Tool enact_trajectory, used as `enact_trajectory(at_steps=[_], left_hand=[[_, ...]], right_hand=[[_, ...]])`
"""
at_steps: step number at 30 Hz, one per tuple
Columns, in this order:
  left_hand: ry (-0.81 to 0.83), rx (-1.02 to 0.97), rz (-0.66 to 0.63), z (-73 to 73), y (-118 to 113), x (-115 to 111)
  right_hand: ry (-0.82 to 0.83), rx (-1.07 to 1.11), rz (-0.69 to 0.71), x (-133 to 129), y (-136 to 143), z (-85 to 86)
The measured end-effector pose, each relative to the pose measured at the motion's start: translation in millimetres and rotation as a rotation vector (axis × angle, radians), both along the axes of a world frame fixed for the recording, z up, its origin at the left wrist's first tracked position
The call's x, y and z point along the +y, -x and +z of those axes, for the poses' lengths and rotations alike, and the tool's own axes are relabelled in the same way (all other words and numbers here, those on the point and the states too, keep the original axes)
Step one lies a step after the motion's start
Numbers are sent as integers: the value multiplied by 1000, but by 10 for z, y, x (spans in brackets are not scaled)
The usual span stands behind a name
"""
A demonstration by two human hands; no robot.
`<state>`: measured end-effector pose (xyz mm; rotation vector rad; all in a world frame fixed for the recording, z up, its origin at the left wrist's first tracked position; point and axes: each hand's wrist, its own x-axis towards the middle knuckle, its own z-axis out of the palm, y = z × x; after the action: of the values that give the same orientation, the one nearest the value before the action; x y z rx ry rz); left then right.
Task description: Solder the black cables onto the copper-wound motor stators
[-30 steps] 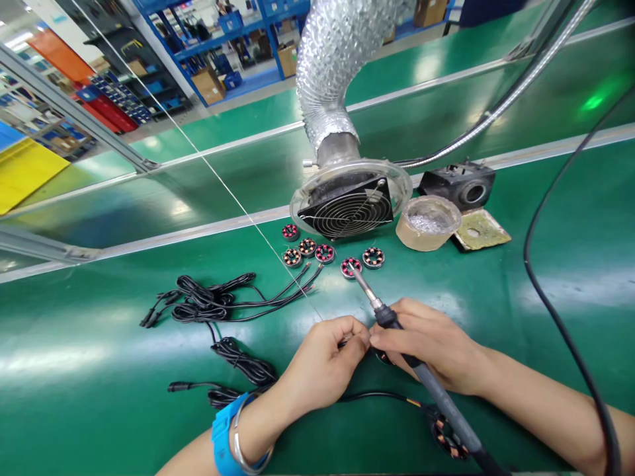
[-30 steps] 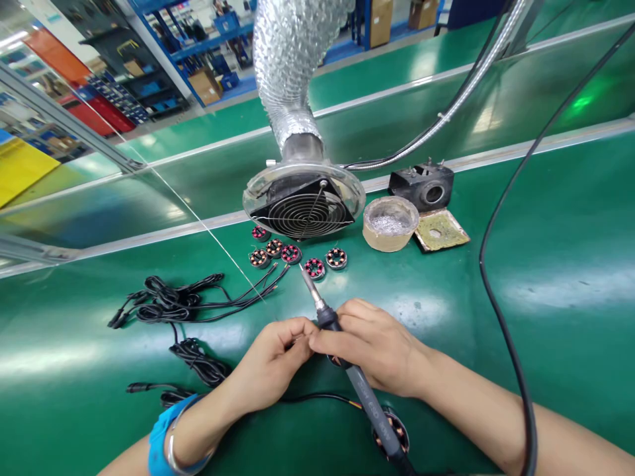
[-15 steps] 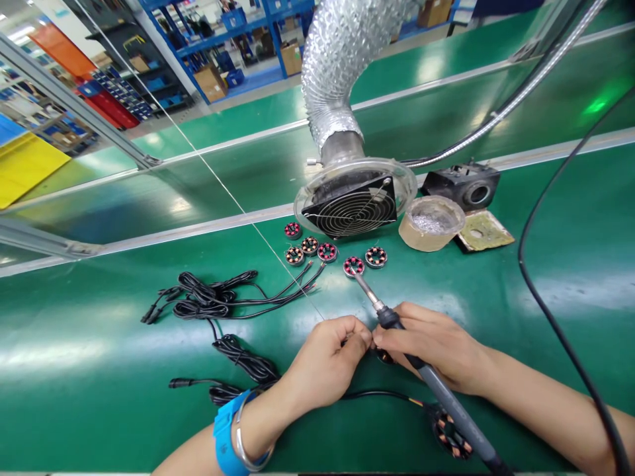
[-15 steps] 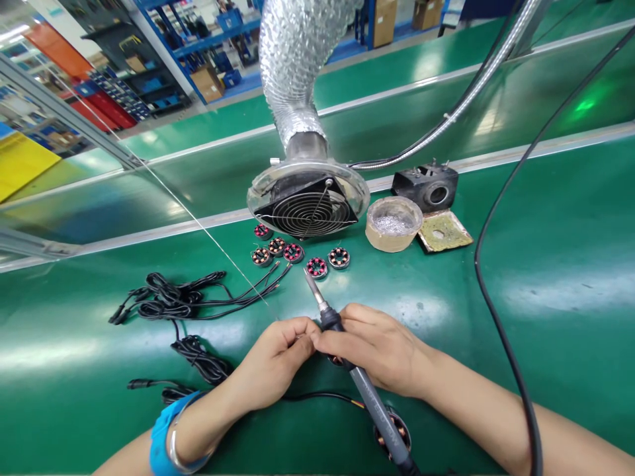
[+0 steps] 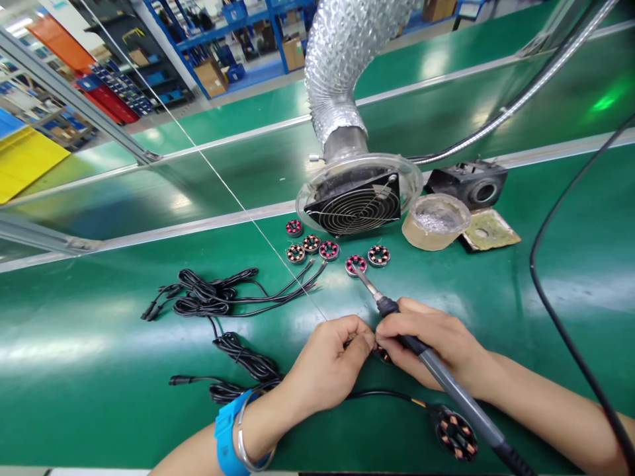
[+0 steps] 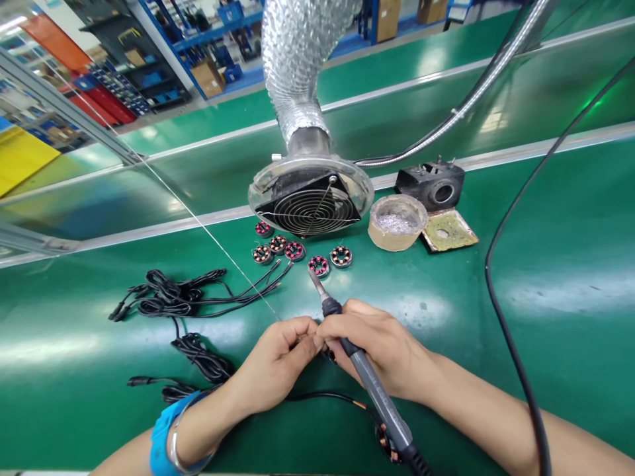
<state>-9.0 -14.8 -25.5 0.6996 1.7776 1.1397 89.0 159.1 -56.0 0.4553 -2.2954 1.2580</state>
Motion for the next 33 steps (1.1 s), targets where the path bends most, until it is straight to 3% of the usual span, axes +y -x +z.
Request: enact_trajectory(at_steps=[16,33], left_hand=[[25,-42,-6,6,21,23],[22,-4,-9,5,6,21]], right_hand=[[-157,-12,82,66,-50,-87],[-183,22,72,17,-28,-23]])
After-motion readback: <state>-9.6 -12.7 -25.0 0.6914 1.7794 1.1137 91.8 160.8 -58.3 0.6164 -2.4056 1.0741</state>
